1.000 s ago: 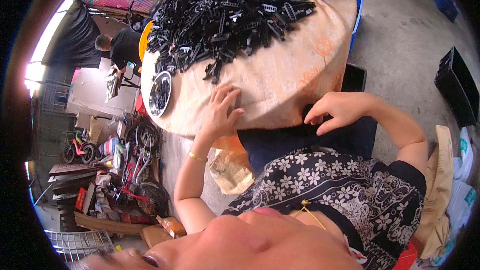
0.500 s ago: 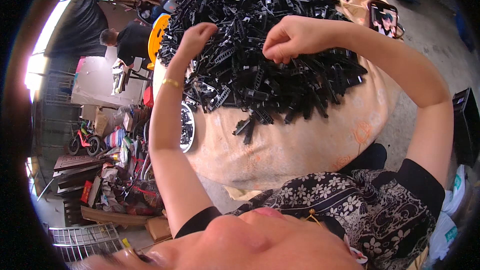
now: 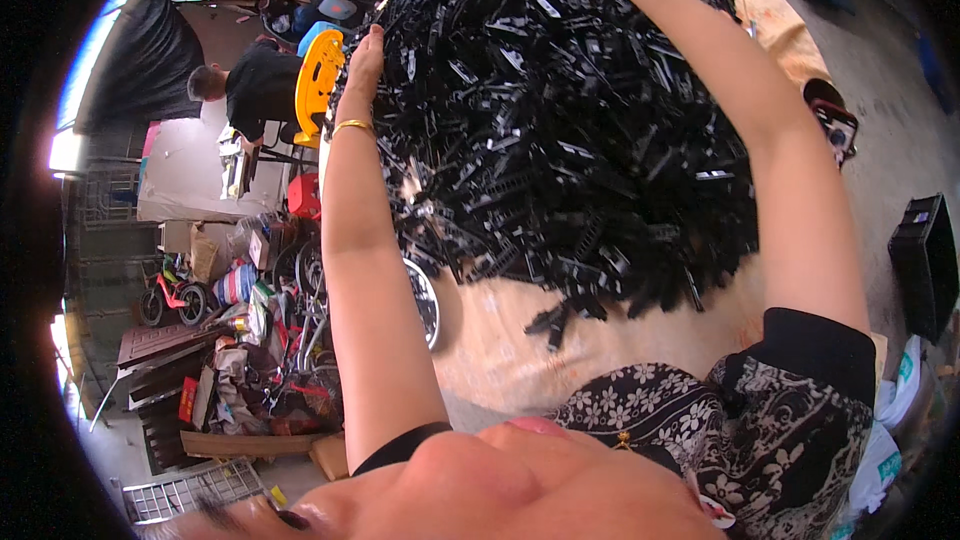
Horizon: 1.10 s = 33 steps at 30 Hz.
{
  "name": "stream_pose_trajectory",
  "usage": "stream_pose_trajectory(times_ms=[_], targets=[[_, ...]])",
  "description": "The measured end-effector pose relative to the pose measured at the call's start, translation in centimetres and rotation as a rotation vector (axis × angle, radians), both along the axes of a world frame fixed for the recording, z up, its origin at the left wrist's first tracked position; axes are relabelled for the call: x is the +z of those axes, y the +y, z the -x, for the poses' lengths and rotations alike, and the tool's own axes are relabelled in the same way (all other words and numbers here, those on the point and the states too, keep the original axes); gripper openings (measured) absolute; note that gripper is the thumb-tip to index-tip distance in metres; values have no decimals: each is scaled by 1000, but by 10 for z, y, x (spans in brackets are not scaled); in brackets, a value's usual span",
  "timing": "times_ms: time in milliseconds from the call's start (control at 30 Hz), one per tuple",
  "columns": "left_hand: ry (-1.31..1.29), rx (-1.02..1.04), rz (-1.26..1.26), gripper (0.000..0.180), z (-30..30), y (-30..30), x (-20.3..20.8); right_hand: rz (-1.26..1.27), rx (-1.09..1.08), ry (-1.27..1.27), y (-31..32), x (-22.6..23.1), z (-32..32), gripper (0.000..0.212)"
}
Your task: The person assembles plastic components by hand, picking pieces from a pile on the table, fitting them together, and setting the assembled parts down on the table.
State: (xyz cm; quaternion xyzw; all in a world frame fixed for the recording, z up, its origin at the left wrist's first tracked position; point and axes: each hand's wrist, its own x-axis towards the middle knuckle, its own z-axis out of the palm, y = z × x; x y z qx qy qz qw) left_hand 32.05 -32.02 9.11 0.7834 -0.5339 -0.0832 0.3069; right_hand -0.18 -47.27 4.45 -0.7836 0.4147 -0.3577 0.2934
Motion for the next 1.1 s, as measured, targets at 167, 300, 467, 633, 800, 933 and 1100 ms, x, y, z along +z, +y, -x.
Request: stream_pose_trajectory(times_ms=[167, 300, 467, 633, 800, 933, 1100], targets=[[120, -122, 44, 59, 11, -57, -21, -56, -38, -279, -70, -51, -24, 32], [27, -213, 95, 58, -15, -104, -49, 43, 33, -300, -106, -72, -73, 32], [-58, -335, 75, 71, 6, -163, -53, 1103, -87, 298, -211, -99, -58, 23], [175, -270, -108, 53, 7, -134, -59, 124, 126, 235, -124, -80, -128, 42], [220, -350, -77, 66, 7, -144, -72, -334, 344, -189, -105, -61, -99, 53], [253, -402, -57, 64, 30, -128, -86, -273, 513, -265, -83, -85, -84, 43], [540, -534, -37, 56, 74, -86, -80, -117, 554, -224, -55, -92, -51, 40]])
